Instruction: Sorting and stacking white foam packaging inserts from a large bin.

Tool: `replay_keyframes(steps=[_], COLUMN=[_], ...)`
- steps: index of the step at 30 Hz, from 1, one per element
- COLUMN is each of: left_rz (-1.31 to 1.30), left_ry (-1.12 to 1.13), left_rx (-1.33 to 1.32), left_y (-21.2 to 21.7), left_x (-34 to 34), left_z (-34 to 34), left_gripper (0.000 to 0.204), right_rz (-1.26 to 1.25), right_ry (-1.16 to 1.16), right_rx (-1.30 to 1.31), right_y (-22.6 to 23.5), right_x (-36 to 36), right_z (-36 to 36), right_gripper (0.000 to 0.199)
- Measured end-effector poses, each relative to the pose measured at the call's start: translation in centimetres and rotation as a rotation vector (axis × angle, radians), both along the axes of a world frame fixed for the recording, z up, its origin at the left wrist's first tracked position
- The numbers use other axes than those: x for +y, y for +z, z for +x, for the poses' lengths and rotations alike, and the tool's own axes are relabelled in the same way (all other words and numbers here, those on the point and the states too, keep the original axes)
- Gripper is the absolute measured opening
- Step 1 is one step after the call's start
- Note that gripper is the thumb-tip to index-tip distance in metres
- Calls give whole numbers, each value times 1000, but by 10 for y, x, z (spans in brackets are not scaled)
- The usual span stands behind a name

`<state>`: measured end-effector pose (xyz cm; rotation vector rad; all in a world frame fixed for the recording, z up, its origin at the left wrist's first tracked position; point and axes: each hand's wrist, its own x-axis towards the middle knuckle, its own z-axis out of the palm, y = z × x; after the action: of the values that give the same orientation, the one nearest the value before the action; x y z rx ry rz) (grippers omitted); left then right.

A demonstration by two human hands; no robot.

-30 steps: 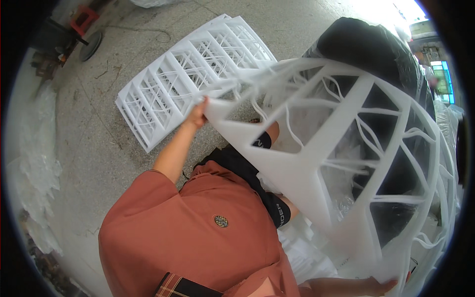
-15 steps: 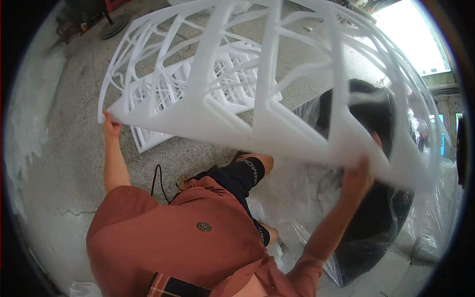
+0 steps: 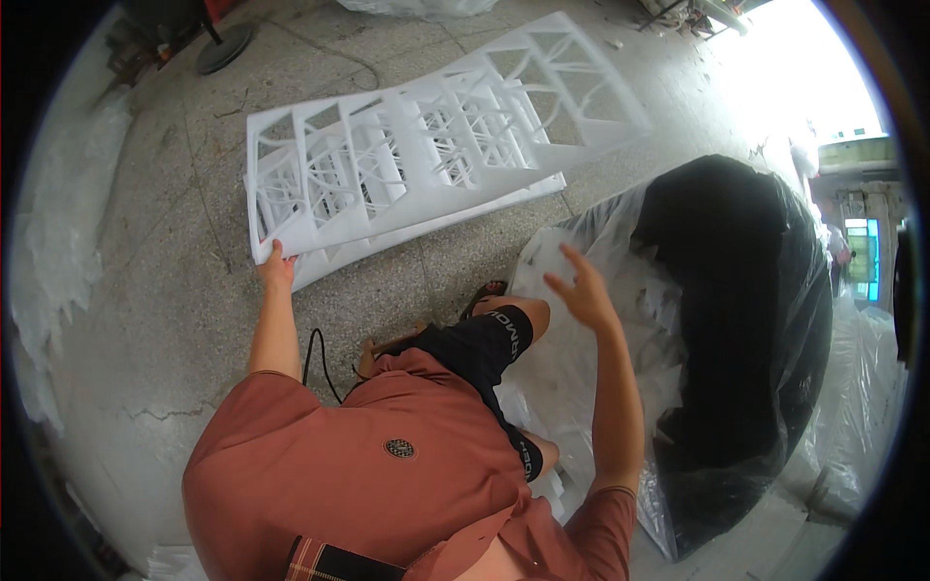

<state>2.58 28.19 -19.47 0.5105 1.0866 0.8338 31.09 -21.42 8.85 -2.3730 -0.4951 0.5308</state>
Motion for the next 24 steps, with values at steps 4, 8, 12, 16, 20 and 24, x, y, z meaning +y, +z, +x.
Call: replay_keyframes(steps=[4, 8, 12, 16, 20, 24], left_rz=[-95, -322, -140, 380, 569, 1173], left_ry=[103, 64, -565, -642, -1476, -1918], left_rx=[143, 717, 1173, 956, 414, 14], left_y=[-16, 17, 5, -50, 52, 143], left_x=[1, -21, -33, -30, -179, -323], left_z=[-6, 1, 16, 73, 208, 274], left_gripper=[52, 44, 40, 40, 53, 41], right_rz=[-72, 110, 259, 553, 826, 775], right_ry=[166, -94, -312, -438, -590, -573], right_rx=[87, 507, 605, 490, 451, 465], right_y=[1, 5, 13, -15, -14, -25], right_x=[-43, -88, -105, -106, -102, -122], right_z=[-72, -177, -266, -306, -326, -361], right_gripper=[51, 32, 29, 31, 33, 33])
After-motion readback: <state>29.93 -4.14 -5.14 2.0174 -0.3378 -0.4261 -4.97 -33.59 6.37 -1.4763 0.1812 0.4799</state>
